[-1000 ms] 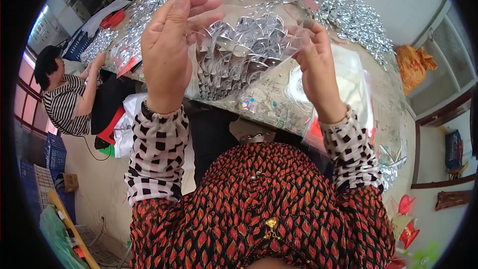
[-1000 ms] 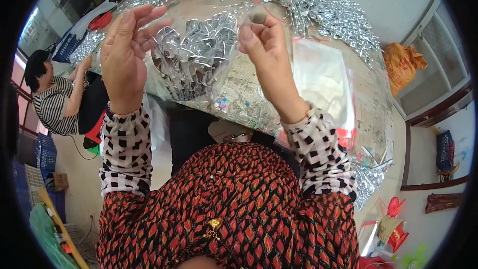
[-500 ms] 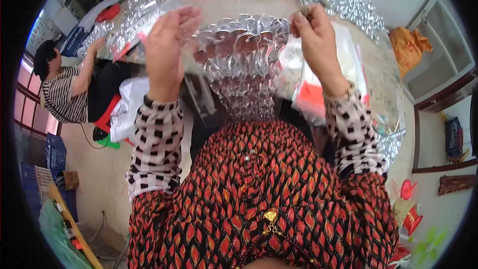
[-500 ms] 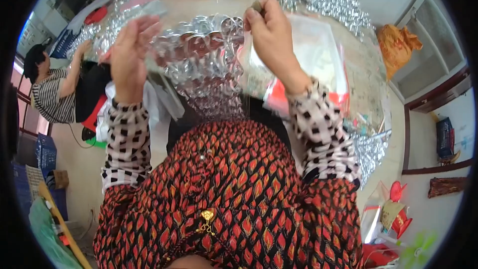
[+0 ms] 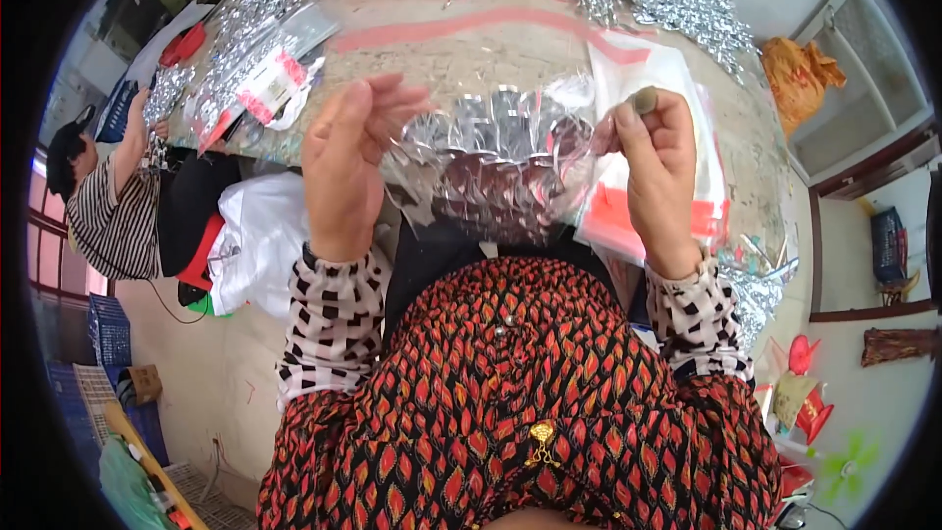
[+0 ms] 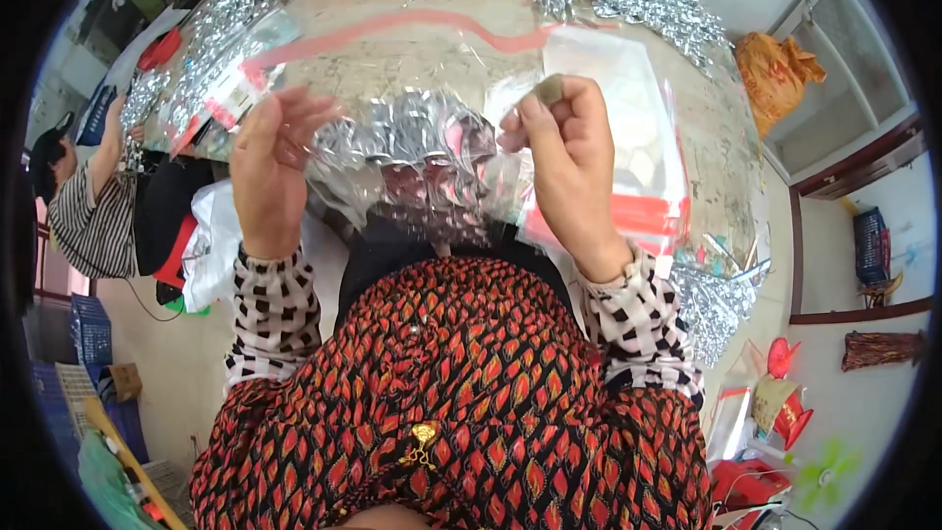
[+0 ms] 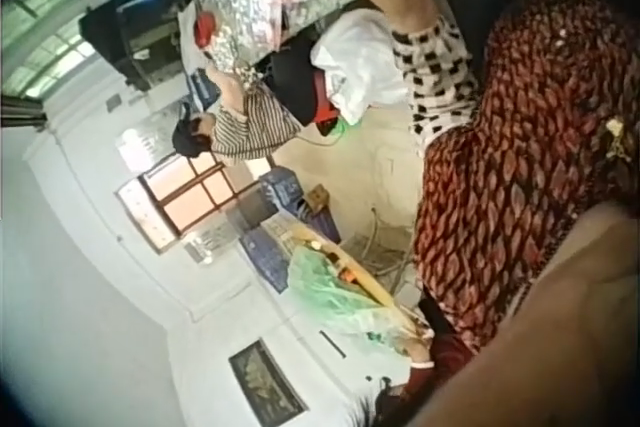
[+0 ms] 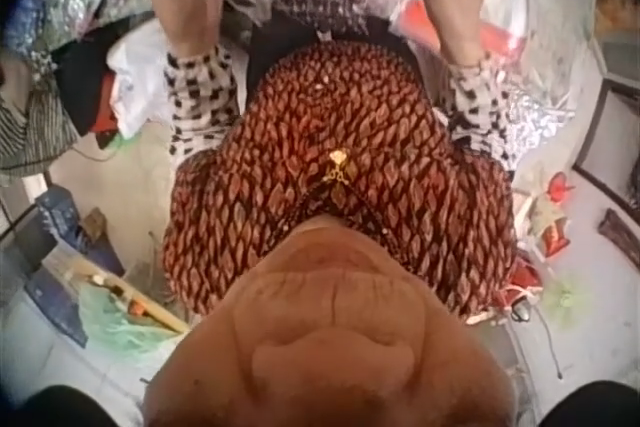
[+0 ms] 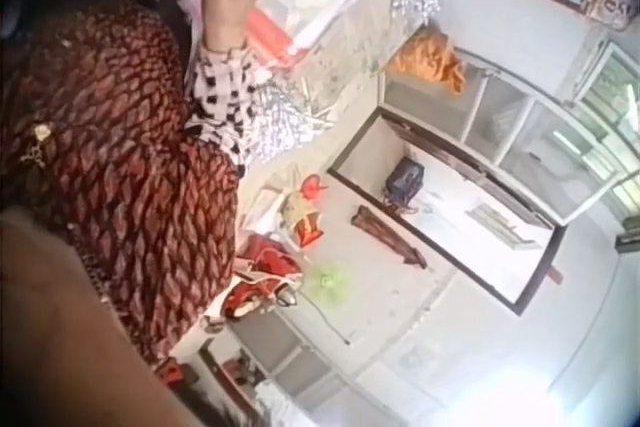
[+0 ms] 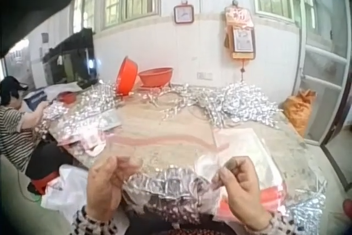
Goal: Packaging silver shiny chain decorations into clear plastic bags.
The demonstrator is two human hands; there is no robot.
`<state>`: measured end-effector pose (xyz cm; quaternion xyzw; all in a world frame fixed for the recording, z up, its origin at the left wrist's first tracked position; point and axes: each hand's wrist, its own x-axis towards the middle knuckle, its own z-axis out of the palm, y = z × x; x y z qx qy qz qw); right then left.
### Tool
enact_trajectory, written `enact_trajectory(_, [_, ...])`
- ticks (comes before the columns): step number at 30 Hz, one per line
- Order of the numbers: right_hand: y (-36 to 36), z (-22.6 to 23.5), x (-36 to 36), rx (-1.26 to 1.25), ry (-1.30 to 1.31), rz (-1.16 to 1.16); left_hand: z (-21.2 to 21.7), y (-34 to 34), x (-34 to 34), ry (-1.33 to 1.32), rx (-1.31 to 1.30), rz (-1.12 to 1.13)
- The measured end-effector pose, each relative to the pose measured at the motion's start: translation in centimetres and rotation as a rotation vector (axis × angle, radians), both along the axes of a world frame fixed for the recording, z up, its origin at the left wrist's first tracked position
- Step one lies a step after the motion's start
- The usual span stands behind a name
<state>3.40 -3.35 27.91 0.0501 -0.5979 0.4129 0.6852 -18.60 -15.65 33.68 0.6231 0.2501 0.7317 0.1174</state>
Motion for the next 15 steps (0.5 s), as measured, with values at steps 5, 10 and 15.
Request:
enact_trajectory(5, [-1.2,-1.9,0.7,-0.151,-0.069,0.028,-2.0,0.5,-0.6,-0.064,-0.181,-0.016])
enact_trajectory(10, [-1.9,-2.4,1.1,-0.135,-0.021,0.029,-1.6,-0.3,-0.1,0.078,-0.162,-0.009])
enact_trajectory(15, [-2.7,-2.2,1.2,-0.101,0.006,0.041,-2.0,-0.3,-0.6,0.075,-0.083,0.060])
